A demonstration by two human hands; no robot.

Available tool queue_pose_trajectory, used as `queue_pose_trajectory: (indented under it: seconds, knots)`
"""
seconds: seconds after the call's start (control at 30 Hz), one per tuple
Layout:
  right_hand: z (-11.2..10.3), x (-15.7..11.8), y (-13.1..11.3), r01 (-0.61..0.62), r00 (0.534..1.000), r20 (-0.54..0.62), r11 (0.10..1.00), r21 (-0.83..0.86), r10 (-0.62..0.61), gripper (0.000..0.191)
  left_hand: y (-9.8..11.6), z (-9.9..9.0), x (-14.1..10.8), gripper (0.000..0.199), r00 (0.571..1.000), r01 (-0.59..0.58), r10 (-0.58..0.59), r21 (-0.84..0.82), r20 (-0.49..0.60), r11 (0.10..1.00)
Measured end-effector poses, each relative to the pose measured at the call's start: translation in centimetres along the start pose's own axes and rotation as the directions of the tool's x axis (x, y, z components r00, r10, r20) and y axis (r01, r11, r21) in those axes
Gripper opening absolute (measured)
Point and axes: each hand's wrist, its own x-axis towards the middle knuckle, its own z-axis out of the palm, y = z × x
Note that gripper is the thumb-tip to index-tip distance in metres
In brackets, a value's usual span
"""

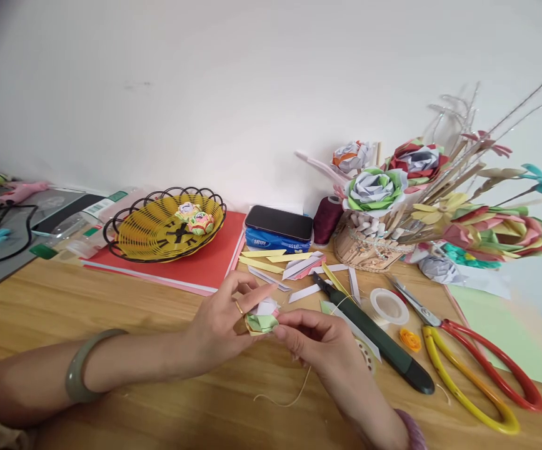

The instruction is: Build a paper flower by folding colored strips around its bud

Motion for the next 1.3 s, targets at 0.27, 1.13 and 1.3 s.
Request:
queue_pose_trajectory:
  seconds: [0.27, 1.13, 1.3]
  knots:
    - [-0.12, -0.01, 0.11, -0.003, 0.997, 0.071, 1.0, 0.021, 0.002, 0.028, 0.07, -0.15, 0.13, 0.049, 0.997, 0.052, -0.052, -0.013, 0.05, 0.999]
    - [-0.25, 0.43, 0.56, -0.027, 0.992, 0.124, 0.997, 0.068, 0.018, 0.022, 0.61, -0.49, 0.32, 0.053, 0.988, 0.107, -0.105, -0.014, 0.115, 0.994]
    - [-0.25, 0.34, 0.63, -0.054, 0.993, 0.109, 0.991, 0.125, 0.04, 0.021, 0.55, -0.46, 0.23, 0.052, 0.989, 0.098, -0.095, -0.016, 0.11, 0.995]
